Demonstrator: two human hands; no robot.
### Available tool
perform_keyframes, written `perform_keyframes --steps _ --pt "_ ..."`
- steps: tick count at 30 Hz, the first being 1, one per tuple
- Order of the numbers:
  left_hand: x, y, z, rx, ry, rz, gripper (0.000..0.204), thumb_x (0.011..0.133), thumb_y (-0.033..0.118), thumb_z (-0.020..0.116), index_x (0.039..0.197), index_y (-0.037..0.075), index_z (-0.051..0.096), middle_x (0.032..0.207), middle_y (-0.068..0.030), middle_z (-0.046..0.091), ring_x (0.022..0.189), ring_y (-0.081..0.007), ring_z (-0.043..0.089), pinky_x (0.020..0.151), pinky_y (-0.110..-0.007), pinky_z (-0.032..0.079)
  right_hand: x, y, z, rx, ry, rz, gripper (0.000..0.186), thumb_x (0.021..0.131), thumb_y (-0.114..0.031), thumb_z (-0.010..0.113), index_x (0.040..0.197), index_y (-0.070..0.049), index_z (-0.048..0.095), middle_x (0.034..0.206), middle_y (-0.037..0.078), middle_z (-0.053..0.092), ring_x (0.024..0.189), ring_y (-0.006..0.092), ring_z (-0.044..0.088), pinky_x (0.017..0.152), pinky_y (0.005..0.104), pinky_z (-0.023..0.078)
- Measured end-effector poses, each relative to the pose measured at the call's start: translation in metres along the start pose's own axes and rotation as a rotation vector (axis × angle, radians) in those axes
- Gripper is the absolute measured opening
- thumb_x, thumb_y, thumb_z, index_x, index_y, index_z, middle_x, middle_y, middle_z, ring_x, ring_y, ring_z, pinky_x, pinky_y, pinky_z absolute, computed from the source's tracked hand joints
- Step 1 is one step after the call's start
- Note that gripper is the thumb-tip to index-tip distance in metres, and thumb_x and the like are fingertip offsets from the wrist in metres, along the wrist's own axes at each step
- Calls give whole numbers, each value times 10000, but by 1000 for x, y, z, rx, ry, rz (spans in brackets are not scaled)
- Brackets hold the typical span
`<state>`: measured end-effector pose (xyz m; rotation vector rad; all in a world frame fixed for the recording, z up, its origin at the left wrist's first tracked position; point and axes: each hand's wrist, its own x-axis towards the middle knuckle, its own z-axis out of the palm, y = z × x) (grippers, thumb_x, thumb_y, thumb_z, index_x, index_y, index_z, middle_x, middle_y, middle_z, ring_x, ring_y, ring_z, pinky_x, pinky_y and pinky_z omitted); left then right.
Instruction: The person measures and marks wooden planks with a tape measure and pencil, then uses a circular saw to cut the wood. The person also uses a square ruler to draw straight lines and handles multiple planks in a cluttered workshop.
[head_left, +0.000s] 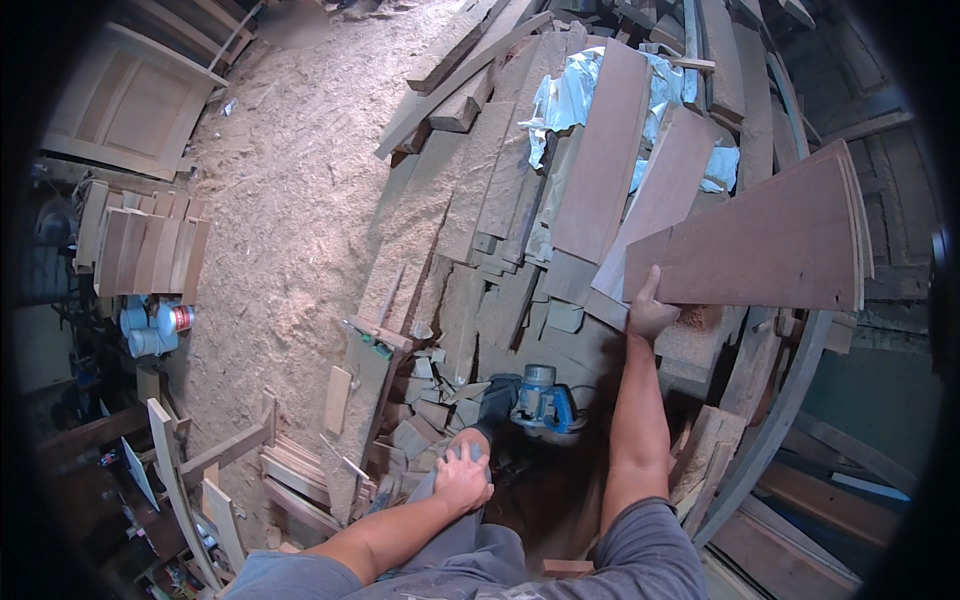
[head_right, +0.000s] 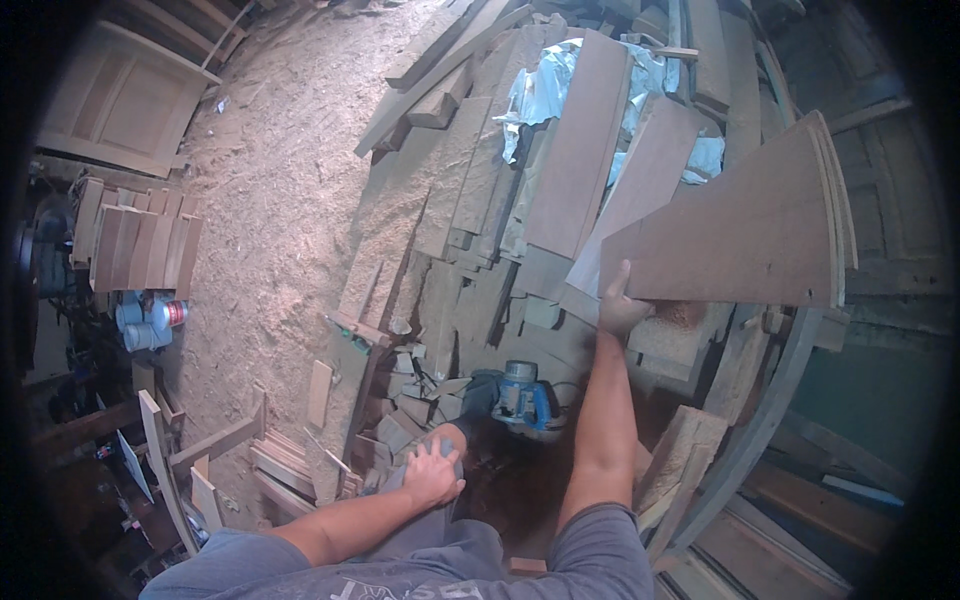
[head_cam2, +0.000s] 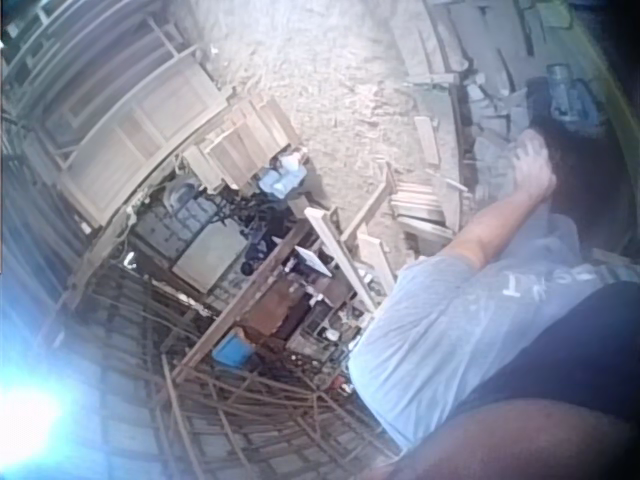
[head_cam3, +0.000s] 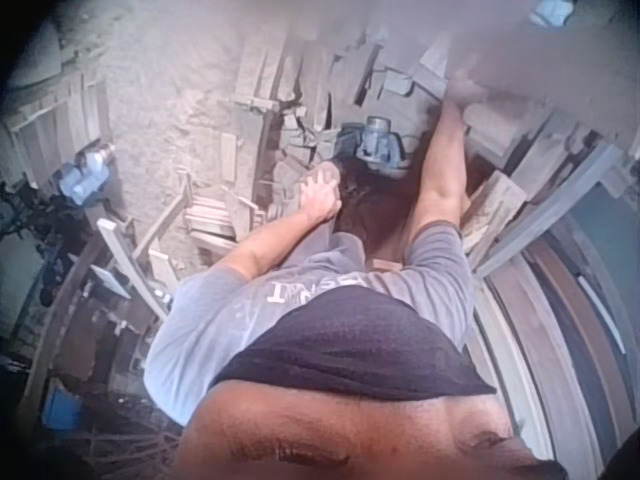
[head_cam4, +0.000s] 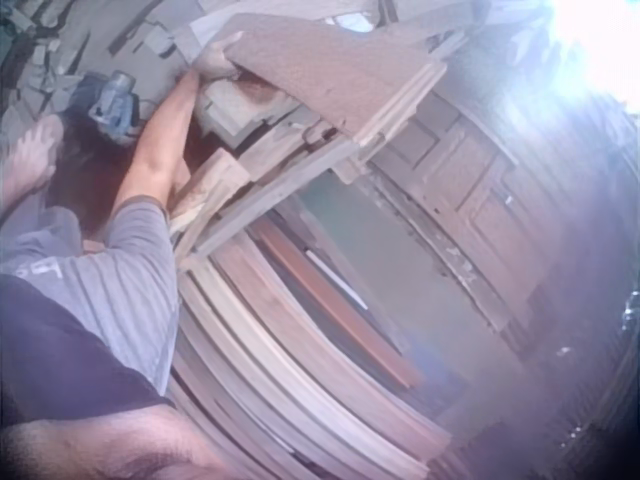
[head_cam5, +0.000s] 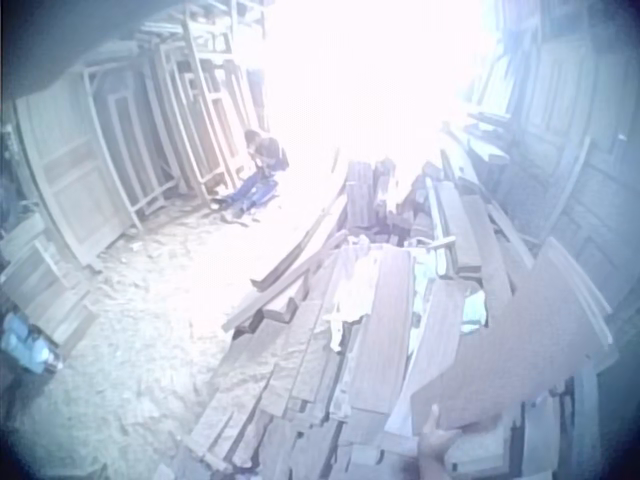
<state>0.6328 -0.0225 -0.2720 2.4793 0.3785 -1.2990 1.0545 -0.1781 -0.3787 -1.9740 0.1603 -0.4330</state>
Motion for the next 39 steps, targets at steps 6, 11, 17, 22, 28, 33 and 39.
perform_keyframes --steps 6,11,17,22,28,33,39 --pt "0 -4 9 8 -5 -9 640 903 515 801 1429 174 674 1502 -222 525 1318 -472 584 1056 -601 493 -4 -21 -15 69 148 -107 654 1020 -170 811 1484 128 458 1475 281 593 1347 379 603 1118 451 499" --pt "0 -5 18 -16 -9 -15 676 875 507 802 1448 176 664 1502 -212 543 1365 -467 556 1087 -602 487 -25 -47 -52 -33 53 -31 614 1028 -296 808 1405 98 526 1396 283 630 1303 363 622 1124 449 488" --pt "-10 -17 18 -196 22 -46 692 946 612 750 1463 162 655 1549 -169 544 1348 -362 578 1069 -547 500 -95 -79 -94 29 -277 516 737 1007 -439 813 1411 122 556 1318 288 708 1195 357 694 1078 439 530" --pt "61 -84 39 -1510 -146 -137 770 1066 732 522 1553 139 585 1400 -81 645 1234 -214 585 1016 -456 486 -209 -77 -148 -43 -337 688 631 1002 -385 824 1368 77 600 1271 232 734 1123 299 717 982 459 583" --pt "-43 -26 -62 -1377 -307 143 796 1012 689 663 1525 97 522 1355 -130 655 1248 -240 611 1028 -445 529 -333 -160 -227 174 -389 776 607 1023 -371 803 1375 75 589 1248 214 739 1130 259 717 997 427 582" --pt "-117 27 -26 -1191 13 142 681 937 380 902 1359 -10 536 1212 -193 727 979 -269 749 864 -414 634 -385 -204 -281 102 -334 733 736 1038 -483 750 1410 110 522 1314 325 713 1250 405 713 1053 457 561" --pt "-161 39 -2 -1207 -182 192 647 1061 524 712 1427 -1 610 1266 -172 748 1040 -293 770 913 -435 656 -435 -256 -384 21 -385 456 1048 1012 -622 697 1642 125 318 1472 405 588 1381 509 613 1159 475 511"
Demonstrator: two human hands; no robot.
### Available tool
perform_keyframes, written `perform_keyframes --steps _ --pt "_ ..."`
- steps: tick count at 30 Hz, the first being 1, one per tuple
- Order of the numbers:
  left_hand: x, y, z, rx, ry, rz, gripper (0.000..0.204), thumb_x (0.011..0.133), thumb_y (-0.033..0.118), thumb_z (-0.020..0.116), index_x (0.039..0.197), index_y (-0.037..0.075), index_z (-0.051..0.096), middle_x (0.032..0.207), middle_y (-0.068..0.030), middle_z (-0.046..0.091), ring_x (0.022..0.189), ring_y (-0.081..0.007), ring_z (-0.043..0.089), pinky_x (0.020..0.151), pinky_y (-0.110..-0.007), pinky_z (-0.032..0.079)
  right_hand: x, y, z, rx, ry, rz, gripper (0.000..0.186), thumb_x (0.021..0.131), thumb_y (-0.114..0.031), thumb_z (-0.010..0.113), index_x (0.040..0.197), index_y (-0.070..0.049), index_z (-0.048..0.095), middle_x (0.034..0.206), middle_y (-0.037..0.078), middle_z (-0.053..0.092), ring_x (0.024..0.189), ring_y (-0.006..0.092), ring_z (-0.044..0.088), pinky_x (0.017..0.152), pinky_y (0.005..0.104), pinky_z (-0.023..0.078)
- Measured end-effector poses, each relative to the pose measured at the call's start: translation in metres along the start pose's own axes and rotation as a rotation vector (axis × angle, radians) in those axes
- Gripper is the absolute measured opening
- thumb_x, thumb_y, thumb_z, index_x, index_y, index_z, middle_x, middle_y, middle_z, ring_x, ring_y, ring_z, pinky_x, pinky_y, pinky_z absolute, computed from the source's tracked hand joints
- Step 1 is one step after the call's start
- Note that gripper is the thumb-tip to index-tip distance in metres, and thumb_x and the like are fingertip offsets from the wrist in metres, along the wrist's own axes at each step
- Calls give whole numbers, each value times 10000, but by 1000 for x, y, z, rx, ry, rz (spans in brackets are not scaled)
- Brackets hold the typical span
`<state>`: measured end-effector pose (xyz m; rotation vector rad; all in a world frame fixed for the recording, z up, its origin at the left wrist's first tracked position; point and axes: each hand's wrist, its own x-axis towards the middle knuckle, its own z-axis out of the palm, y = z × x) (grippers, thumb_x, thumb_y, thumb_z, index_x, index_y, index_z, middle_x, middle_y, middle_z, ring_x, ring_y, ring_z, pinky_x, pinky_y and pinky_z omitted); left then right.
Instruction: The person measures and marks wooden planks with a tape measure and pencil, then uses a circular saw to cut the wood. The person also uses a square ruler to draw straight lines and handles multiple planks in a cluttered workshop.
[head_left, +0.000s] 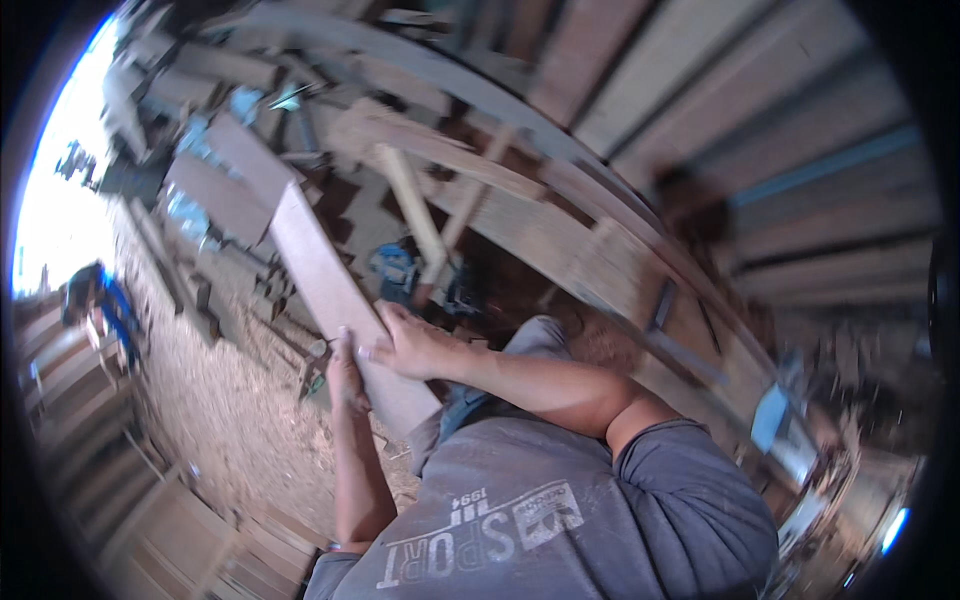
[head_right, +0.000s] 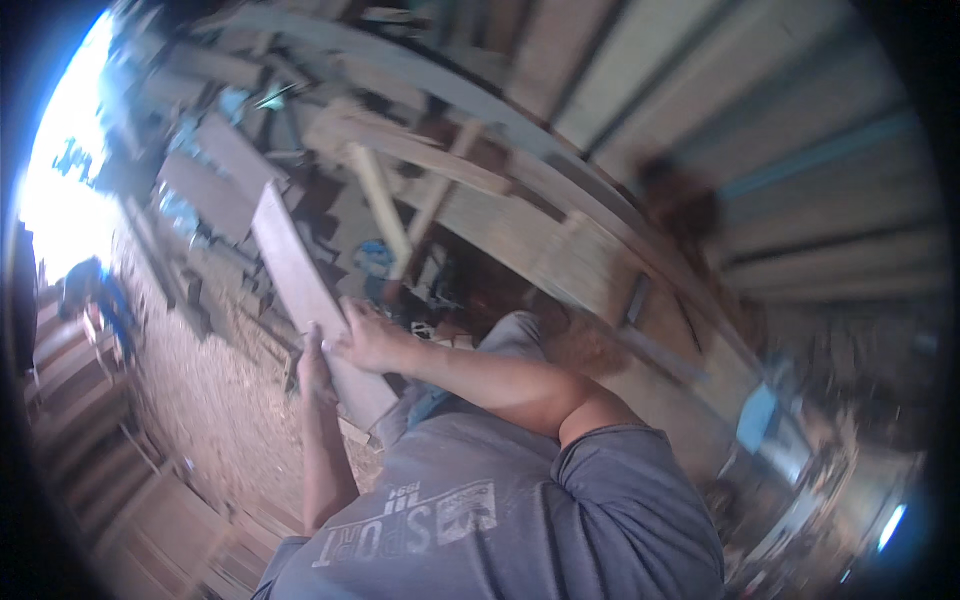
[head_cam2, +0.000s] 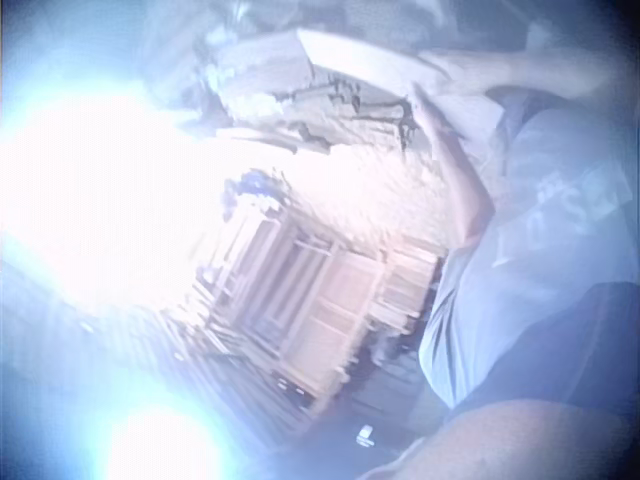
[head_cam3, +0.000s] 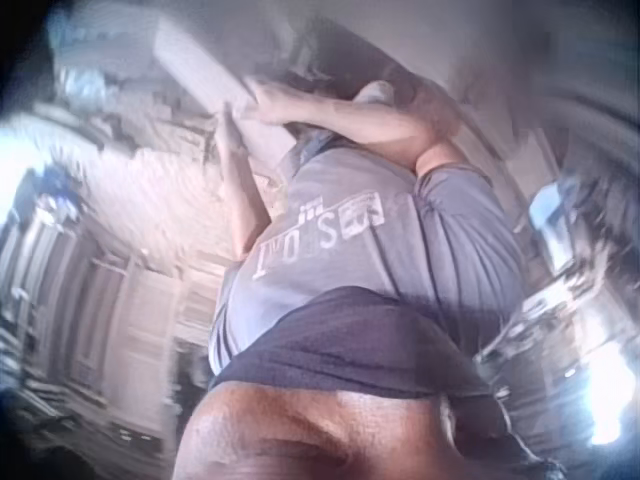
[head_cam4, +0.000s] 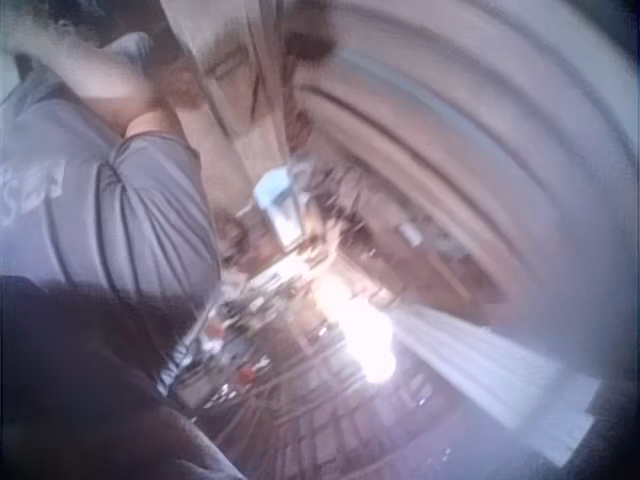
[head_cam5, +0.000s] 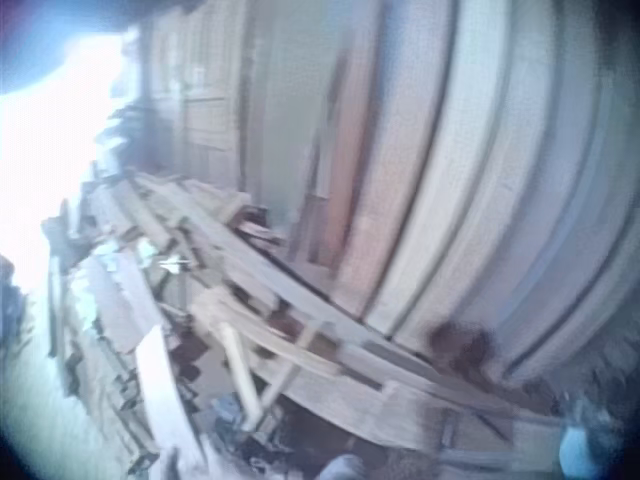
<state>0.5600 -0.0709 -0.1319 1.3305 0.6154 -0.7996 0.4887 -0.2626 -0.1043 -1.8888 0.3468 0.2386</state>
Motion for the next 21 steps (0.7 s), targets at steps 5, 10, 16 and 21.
perform_keyframes --steps 5,10,16,21 --pt "-7 -15 -6 -12 -127 -127 784 1048 622 675 1533 17 558 1406 -186 715 1200 -341 741 1065 -506 608 -138 29 -119 250 178 -232 322 1073 -276 715 1269 -26 766 1136 181 801 1040 359 788 931 423 624" --pt "14 -36 -23 36 40 -65 807 1010 615 734 1535 26 563 1402 -161 725 1206 -337 741 1073 -493 608 -271 110 -227 -351 955 229 111 1001 -110 747 1053 -28 800 1084 163 781 1033 355 747 919 451 598" --pt "-18 -52 1 -55 256 -27 699 940 496 871 1341 -46 685 1160 -162 794 935 -301 788 859 -495 666 -380 254 -295 -739 830 590 450 946 -77 689 1385 19 682 1378 322 669 1270 505 642 1089 553 524" --pt "-9 -69 13 -230 255 -131 578 994 451 827 1291 -31 710 1109 -163 812 903 -284 806 813 -474 671 -374 242 -329 -898 506 680 316 851 -20 701 1166 -6 722 1037 274 749 1003 484 733 903 556 588"
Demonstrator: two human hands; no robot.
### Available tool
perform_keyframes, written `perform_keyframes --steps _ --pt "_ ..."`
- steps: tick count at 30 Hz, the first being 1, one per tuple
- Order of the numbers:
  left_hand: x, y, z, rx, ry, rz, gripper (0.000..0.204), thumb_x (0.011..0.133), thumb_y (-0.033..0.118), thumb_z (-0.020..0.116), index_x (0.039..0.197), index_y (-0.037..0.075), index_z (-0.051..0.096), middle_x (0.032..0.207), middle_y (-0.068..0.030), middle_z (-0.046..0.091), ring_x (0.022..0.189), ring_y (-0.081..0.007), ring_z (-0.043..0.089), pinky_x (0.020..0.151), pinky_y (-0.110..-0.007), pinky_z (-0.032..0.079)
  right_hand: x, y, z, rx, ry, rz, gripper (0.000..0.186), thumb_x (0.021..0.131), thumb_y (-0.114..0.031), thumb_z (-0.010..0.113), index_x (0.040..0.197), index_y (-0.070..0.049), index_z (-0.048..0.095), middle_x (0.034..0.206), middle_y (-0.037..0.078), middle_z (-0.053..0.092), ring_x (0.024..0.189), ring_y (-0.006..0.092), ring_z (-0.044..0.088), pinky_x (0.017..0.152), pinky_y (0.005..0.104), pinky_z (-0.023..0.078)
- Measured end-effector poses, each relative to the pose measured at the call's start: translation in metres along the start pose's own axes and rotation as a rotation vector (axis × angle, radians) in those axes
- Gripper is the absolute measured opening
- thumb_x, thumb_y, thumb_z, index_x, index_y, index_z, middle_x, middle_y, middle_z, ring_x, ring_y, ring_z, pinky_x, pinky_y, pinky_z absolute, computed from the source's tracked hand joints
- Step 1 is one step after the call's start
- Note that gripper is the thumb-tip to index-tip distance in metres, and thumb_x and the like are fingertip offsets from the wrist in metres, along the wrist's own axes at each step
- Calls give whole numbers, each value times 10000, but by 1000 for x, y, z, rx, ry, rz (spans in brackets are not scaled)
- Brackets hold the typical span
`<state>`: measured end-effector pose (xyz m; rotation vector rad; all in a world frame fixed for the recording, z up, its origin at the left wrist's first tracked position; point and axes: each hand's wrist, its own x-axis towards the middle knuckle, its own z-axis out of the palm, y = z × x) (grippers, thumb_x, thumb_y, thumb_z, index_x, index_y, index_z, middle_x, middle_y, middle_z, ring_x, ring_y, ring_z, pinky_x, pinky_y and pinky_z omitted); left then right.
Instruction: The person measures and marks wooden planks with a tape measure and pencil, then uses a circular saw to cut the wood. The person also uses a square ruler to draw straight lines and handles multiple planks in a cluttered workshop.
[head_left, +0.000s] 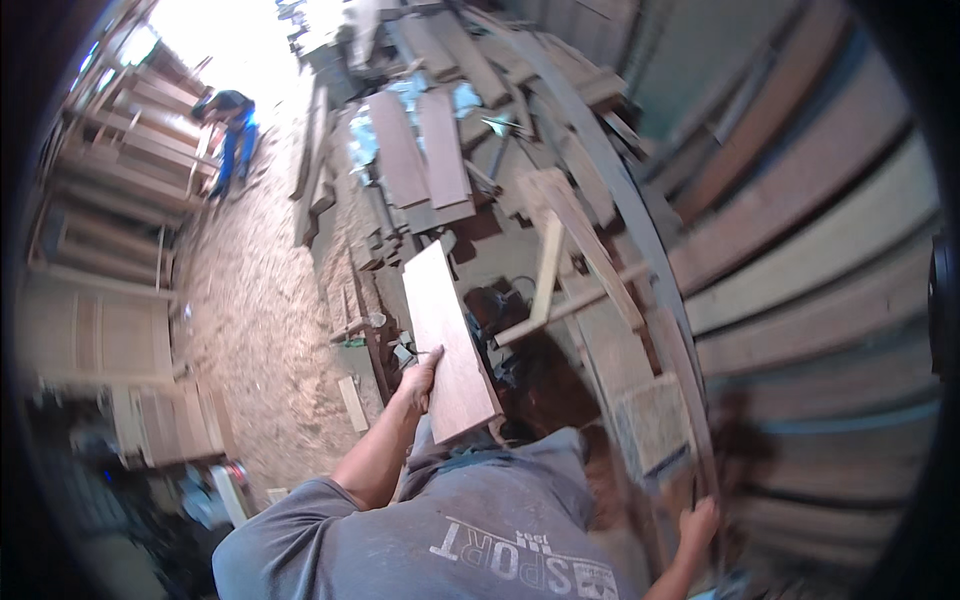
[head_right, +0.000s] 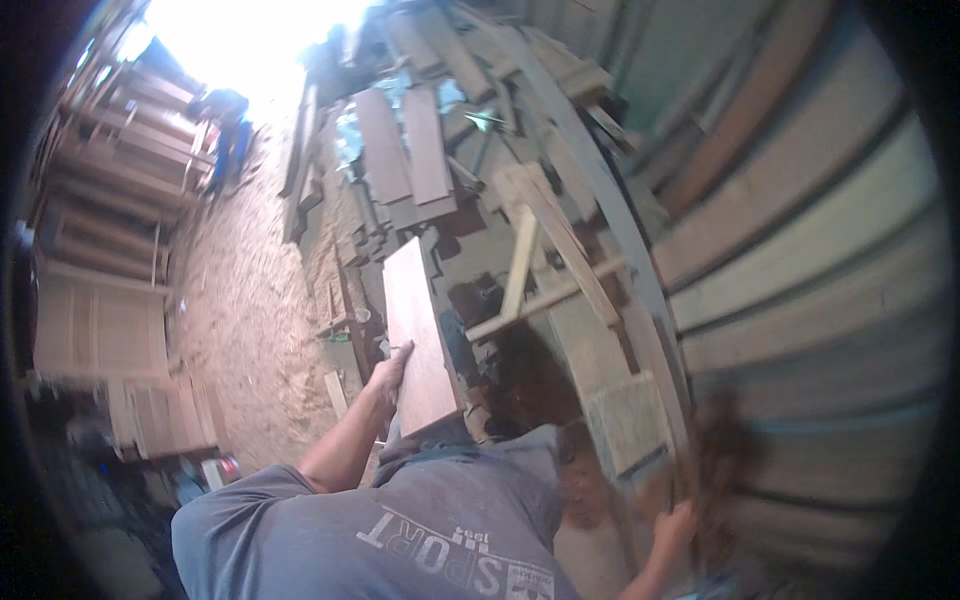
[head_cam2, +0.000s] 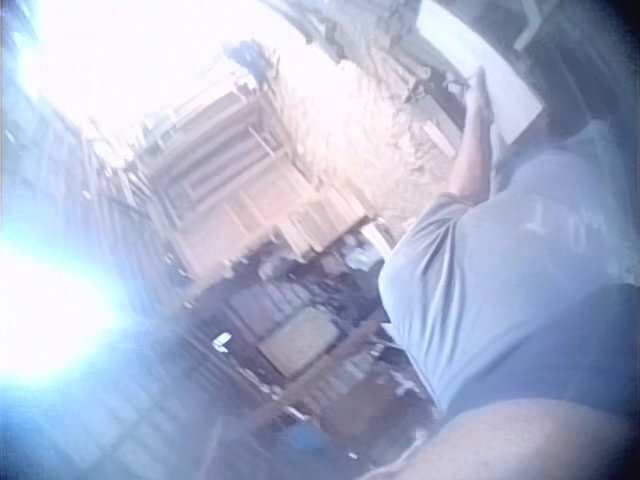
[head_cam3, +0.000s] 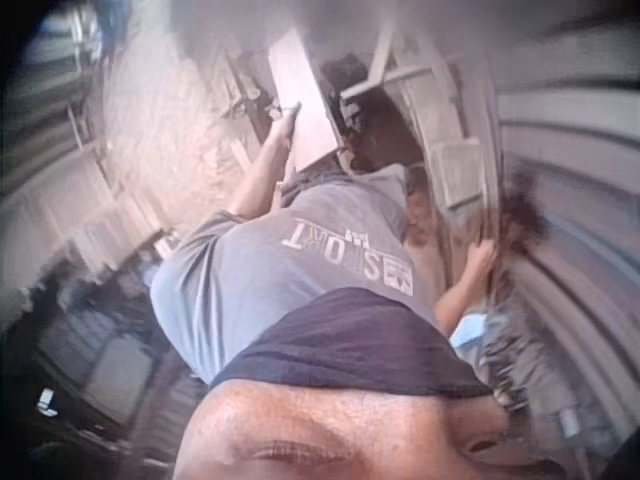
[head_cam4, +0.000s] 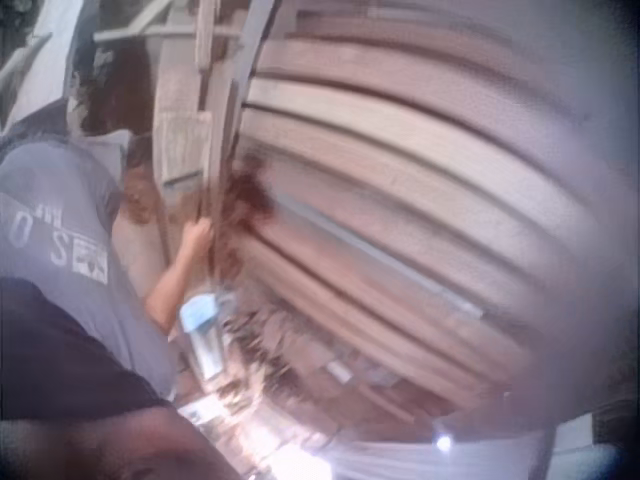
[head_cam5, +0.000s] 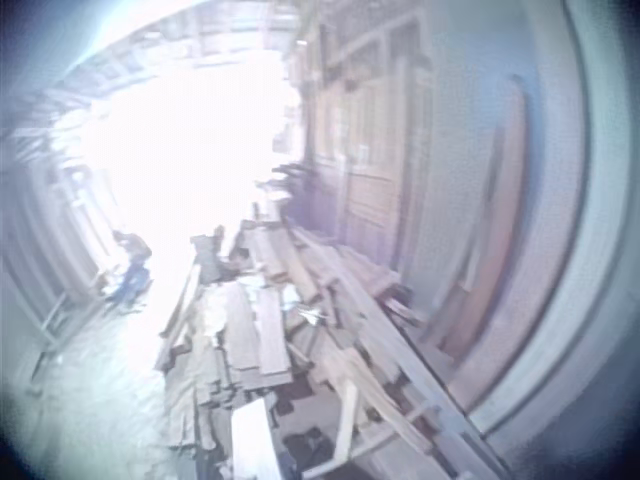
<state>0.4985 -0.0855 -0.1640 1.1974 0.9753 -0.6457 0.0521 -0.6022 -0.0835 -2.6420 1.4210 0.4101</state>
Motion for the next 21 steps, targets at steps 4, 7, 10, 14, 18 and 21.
perform_keyframes --steps 4,7,10,14,18,21 --pt "14 -20 -24 -252 -43 -48 553 1009 431 817 1296 -28 706 1107 -165 813 909 -284 810 815 -465 677 56 -97 -102 213 -258 -178 308 814 -27 801 1111 20 736 965 230 774 883 400 768 841 471 610" --pt "37 -43 -32 -331 18 25 588 978 397 861 1329 -37 677 1159 -191 795 953 -294 805 832 -471 679 92 -247 -147 769 -384 -325 167 917 -61 810 1035 4 711 872 108 745 768 190 743 761 364 613" --pt "49 -29 -26 -315 135 31 705 923 385 919 1374 -57 605 1225 -192 767 1029 -297 782 895 -475 660 121 -419 -147 949 -573 -553 120 993 -99 783 1012 -15 700 871 73 742 775 167 725 758 328 606" --pt "84 -24 -33 -311 225 12 807 873 355 963 1405 -61 521 1252 -187 739 1066 -304 757 945 -474 633 148 -649 -75 1124 -765 -710 119 1007 -69 769 1070 -17 682 991 83 726 908 191 736 846 342 627" --pt "106 2 -43 -298 259 19 748 868 318 968 1348 -58 535 1219 -207 740 1042 -294 761 910 -449 639 176 -856 15 1338 -1017 -656 179 1017 5 718 1180 -8 645 1180 112 684 1100 252 722 1010 409 638" --pt "120 20 -53 -212 261 15 724 890 308 951 1349 -46 517 1239 -212 711 1075 -289 747 913 -447 642 217 -985 91 1436 -1019 -588 229 995 60 707 1191 -8 612 1204 129 677 1127 272 720 1029 398 632"
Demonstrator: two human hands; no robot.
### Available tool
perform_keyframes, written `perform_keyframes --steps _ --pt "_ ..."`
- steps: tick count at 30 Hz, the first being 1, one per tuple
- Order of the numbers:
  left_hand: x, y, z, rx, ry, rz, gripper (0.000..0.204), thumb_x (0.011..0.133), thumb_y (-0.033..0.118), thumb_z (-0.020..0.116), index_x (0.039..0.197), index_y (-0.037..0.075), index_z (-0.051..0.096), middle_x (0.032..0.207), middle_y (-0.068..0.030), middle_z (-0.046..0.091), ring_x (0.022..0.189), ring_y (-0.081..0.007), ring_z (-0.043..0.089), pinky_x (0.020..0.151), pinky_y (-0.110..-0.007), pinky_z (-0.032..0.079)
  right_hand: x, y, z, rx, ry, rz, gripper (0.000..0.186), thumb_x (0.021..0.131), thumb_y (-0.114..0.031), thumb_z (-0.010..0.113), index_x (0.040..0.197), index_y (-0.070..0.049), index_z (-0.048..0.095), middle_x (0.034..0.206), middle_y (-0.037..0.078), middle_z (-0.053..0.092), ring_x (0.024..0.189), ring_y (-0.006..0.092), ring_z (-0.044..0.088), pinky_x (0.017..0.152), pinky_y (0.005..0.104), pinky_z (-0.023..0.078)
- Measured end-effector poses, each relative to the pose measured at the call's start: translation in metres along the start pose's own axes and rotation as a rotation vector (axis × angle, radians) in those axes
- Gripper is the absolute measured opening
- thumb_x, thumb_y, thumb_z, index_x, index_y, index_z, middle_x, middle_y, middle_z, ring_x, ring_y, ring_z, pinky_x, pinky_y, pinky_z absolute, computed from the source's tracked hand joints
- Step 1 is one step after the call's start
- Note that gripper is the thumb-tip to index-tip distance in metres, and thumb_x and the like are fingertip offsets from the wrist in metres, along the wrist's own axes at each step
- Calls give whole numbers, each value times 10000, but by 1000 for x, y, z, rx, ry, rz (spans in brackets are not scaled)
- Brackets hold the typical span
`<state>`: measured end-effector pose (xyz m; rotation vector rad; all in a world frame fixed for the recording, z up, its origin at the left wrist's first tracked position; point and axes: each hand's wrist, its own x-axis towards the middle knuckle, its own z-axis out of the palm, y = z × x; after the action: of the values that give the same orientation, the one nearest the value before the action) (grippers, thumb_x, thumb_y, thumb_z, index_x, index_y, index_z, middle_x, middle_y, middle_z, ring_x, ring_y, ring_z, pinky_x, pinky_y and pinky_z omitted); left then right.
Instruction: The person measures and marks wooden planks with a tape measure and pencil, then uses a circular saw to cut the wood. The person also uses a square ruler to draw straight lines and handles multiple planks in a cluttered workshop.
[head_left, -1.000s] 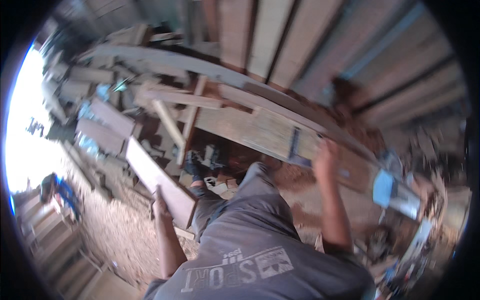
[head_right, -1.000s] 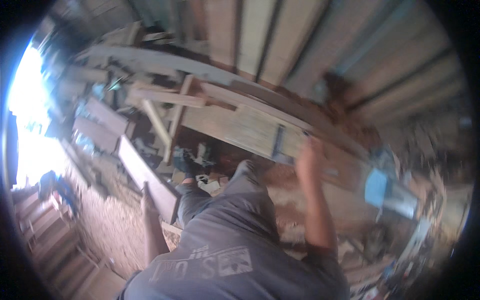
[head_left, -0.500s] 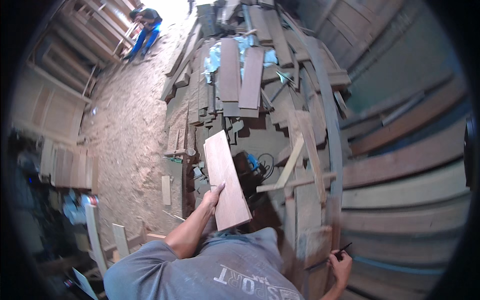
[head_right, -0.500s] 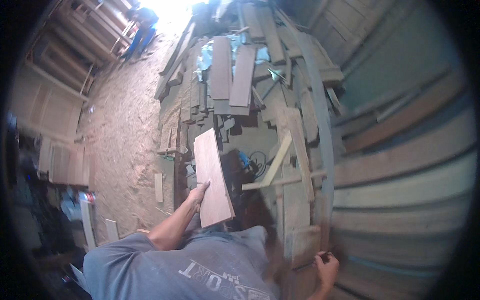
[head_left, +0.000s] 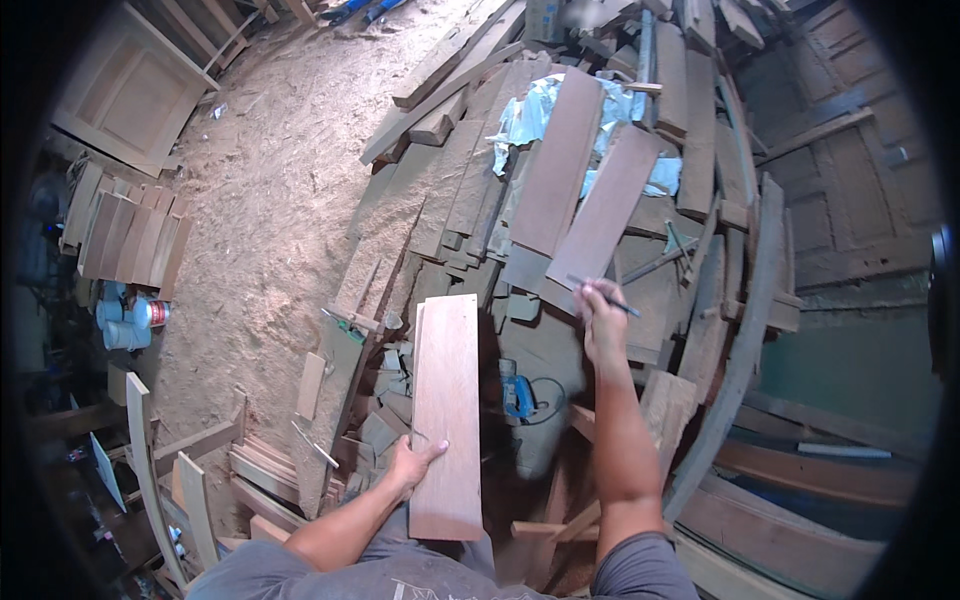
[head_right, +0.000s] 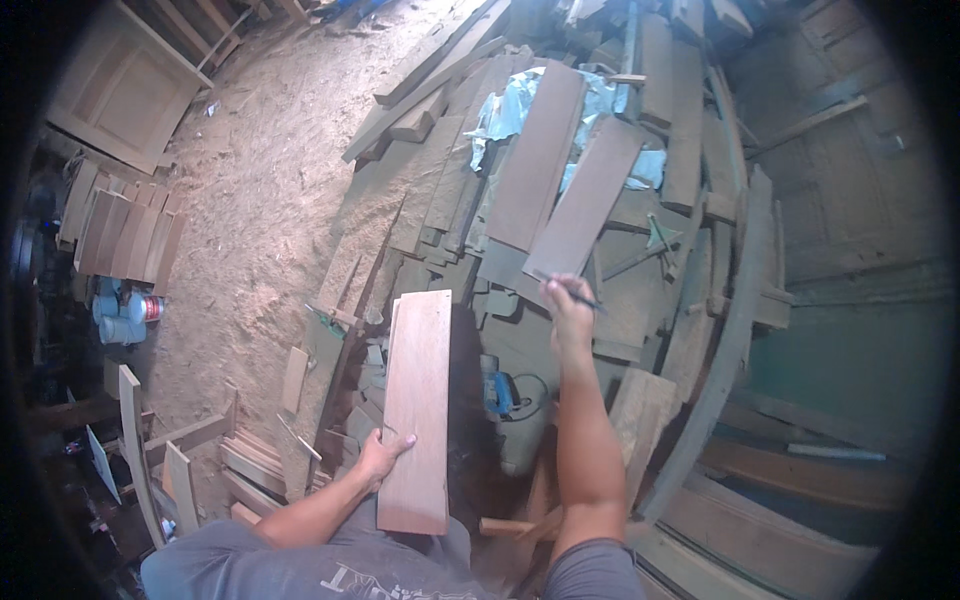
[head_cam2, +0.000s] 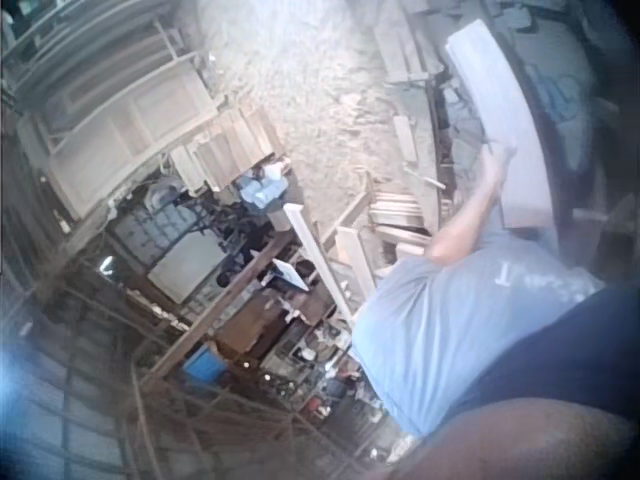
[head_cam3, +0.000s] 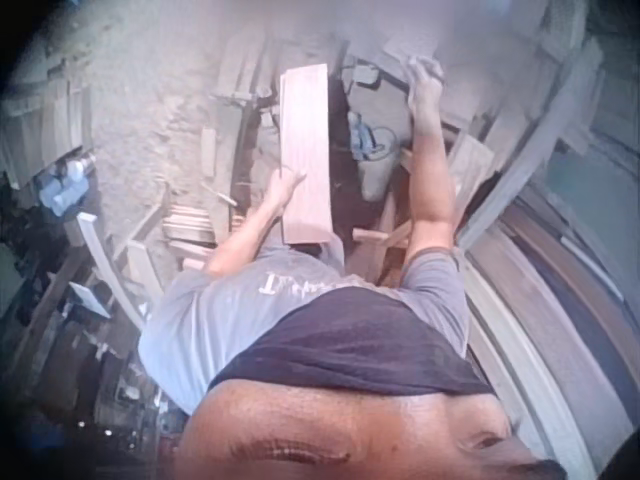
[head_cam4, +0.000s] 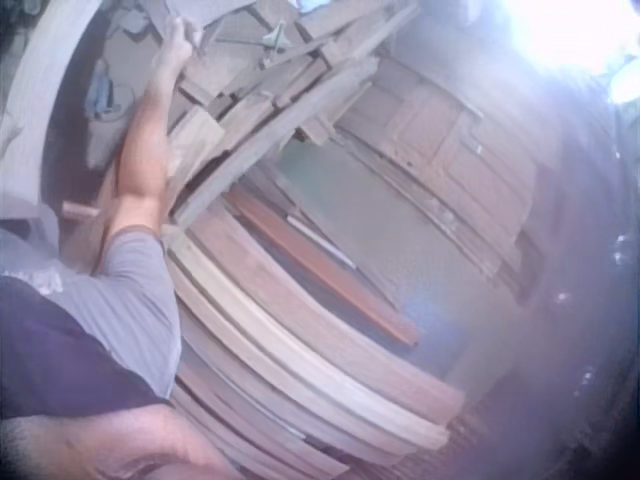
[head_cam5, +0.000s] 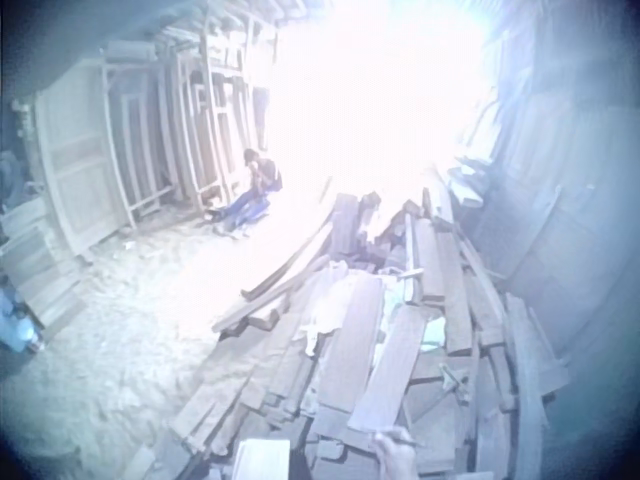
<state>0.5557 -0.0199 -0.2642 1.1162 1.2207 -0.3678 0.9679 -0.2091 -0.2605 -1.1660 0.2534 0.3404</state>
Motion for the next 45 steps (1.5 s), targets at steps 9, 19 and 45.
perform_keyframes --steps 9,19,45 --pt "20 58 9 -128 87 -115 710 816 242 1005 1267 -56 544 1194 -215 724 1045 -267 740 888 -417 638 248 112 37 -244 138 -142 194 1005 -56 769 1169 -30 669 1019 81 715 872 168 731 758 279 613" --pt "36 88 19 192 215 -151 888 790 223 1017 1402 -116 470 1283 -245 710 1163 -281 721 967 -397 617 336 148 53 -618 85 -487 197 1027 -133 771 1174 -4 740 1021 99 800 934 180 766 844 322 607" --pt "44 76 36 83 184 -173 789 786 279 1030 1281 -54 515 1188 -202 747 1065 -249 746 929 -391 620 345 160 48 -703 192 -554 159 1015 -166 780 1089 -33 731 935 42 757 844 131 705 785 302 574"
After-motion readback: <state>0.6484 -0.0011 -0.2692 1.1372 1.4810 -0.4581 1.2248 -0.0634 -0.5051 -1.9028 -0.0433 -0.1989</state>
